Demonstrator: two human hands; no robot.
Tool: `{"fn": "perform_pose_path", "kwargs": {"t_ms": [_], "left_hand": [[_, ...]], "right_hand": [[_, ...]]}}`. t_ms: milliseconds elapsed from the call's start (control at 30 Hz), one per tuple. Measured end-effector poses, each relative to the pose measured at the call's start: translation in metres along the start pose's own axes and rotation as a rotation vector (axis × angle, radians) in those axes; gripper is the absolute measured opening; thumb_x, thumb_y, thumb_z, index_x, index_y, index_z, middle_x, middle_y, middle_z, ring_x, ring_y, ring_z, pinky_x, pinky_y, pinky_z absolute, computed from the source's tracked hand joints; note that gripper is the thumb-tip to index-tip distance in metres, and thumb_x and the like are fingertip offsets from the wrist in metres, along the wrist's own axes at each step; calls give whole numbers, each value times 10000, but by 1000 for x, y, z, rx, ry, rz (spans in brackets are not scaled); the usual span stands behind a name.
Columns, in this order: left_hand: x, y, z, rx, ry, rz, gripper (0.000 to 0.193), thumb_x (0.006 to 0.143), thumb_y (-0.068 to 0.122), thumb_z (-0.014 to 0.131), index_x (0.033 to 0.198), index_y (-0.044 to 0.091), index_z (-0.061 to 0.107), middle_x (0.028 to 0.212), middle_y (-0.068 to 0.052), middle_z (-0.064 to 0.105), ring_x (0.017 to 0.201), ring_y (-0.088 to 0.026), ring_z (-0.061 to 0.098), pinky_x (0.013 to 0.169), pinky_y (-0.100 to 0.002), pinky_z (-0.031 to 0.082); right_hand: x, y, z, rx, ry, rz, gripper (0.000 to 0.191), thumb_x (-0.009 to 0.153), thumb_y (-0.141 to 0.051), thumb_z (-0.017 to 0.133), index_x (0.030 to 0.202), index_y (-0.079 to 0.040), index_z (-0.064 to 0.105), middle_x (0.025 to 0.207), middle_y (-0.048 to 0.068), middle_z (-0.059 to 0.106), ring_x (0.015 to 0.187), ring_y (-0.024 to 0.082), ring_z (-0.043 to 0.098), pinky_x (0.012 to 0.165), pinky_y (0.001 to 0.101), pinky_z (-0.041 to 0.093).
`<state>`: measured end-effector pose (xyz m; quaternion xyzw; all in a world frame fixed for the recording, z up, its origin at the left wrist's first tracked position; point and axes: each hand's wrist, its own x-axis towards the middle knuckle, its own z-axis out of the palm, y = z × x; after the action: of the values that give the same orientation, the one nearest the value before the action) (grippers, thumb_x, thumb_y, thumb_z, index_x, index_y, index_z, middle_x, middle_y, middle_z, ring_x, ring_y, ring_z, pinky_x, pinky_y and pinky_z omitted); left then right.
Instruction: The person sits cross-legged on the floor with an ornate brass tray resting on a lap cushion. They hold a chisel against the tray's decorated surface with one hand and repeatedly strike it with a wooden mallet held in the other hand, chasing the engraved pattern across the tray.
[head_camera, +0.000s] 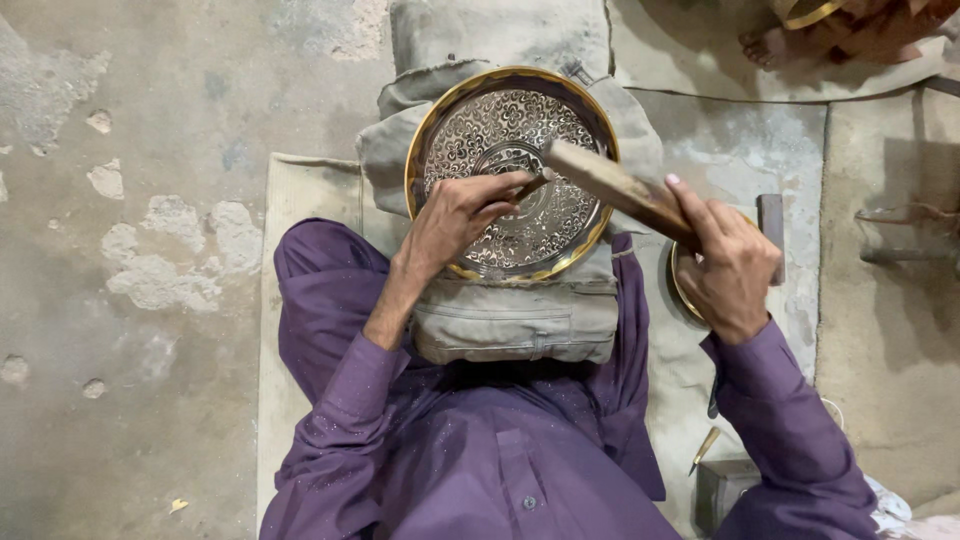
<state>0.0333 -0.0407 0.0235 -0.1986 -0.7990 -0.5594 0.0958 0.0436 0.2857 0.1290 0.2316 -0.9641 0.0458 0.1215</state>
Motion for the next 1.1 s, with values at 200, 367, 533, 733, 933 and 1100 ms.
{"fn": "perform_pose_path", "kwargs": {"t_ms": [200,367,533,733,933,1100], "left_hand": [[0,1,-1,-10,16,36,401,943,177,711,1339,131,663,1124,-105,775,905,-203,792,769,-355,637],[-3,-1,0,-25,0,-7,413,937,181,718,1342,124,657,1092,-104,779,900,-200,793,758,-362,632],[0,-5,3,16,-5,9,410,927,176,707,1335,154,670,1110,-88,785,856,-187,788,754,-340,644],[-2,-3,-1,13,-1,37,416,947,171,707,1359,145,655,1091,-94,781,883,-195,785,775,-353,635],[-1,2,-5,9,-31,19,412,953,157,707,1361,143,650,1097,-108,777,884,-210,778,754,-368,621],[-1,3,-6,-1,-27,46,412,955,155,699,1364,154,650,1098,-97,779,900,-211,785,778,-367,628]], "right_hand": [[2,-1,-5,111,-4,4,799,788,53,630,1542,-200,542,1138,142,717,919,321,701,804,438,567],[4,-4,-2,472,105,25,711,905,-13,665,1557,-157,421,1098,118,672,974,292,690,876,436,548],[1,-5,-4,121,63,-17,762,843,34,670,1543,-224,517,1176,165,717,977,327,708,854,418,570],[2,-6,-5,-1,-38,62,740,861,49,674,1531,-243,553,1065,154,726,948,338,720,829,445,556],[0,-11,-4,74,46,-24,704,815,43,633,1475,-190,563,1066,117,701,920,309,698,812,417,558],[-4,-13,-2,125,78,-19,655,853,24,649,1473,-173,574,1124,133,708,922,298,705,802,411,565]]}}
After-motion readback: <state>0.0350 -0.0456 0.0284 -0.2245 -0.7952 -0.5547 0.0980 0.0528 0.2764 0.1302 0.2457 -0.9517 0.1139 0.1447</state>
